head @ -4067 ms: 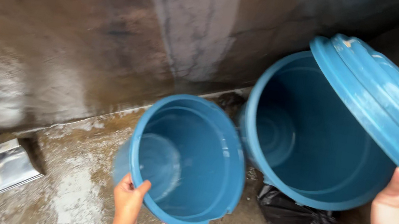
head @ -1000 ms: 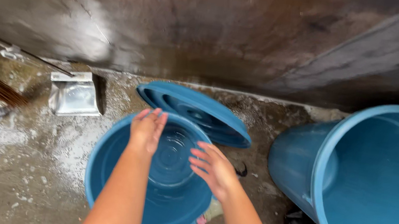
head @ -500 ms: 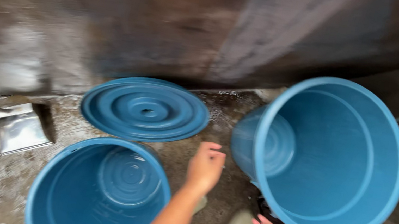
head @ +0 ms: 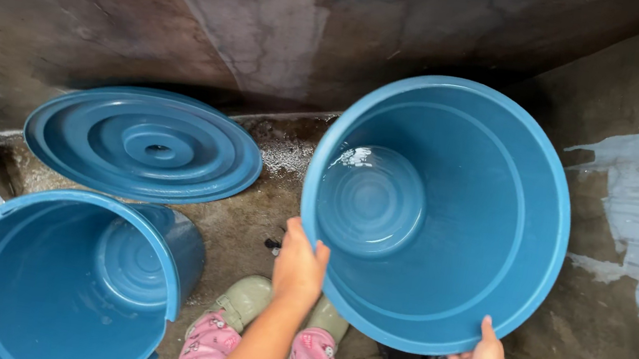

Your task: The person sweeps a wet concrete floor with a broom, transfers water between blue plastic storage bins using a plastic scoop, and places shoes on top of a bin lid.

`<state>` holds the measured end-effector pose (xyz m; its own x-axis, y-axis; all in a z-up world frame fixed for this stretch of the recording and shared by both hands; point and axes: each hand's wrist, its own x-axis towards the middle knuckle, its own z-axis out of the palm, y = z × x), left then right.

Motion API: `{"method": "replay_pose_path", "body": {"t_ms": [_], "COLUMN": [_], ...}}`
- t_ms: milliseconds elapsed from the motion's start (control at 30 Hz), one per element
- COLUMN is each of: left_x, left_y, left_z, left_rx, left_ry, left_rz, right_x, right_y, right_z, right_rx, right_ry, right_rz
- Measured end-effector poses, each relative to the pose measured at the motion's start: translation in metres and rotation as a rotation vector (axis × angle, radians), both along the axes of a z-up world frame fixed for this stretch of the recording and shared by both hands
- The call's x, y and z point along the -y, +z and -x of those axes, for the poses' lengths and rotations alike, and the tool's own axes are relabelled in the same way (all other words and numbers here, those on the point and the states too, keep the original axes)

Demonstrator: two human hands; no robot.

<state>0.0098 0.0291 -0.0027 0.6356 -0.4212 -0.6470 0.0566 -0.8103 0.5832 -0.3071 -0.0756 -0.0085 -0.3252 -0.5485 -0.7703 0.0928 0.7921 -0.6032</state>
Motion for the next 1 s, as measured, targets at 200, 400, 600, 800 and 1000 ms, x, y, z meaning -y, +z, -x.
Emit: {"method": "replay_pose_path", "body": {"t_ms": [200,400,600,800,1000], "left_x": [-0.013,-0.053,-0.083,-0.091,-0.078], "left_y": [-0.018,-0.070,-0.071,-0.027,-0.008], "left_z": [0.003,0.066,0.092,0.057,0.016], "left_rx": [0.033,-0.053,-0.320,-0.406,-0.388], "left_ry": [0.070,0.243,0.414,0.251,0.074], "left_rz": [-0.072,0.000,-0.335,-0.419,-0.391], "right_x": [0.045,0.084,0.038,0.002,-0.019], "right_y": [0.031,0.111,0.164,0.160,0.139], "right_z": [-0.005,-0.042,-0.062,-0.012,0.029], "right_rx": [-0.049,0.037,-0.042,-0.117,-0.397], "right_ry": [0.135,0.480,0.672,0.728,0.902], "right_rz": [0.219,0.532,0.378,0.369,0.713]}}
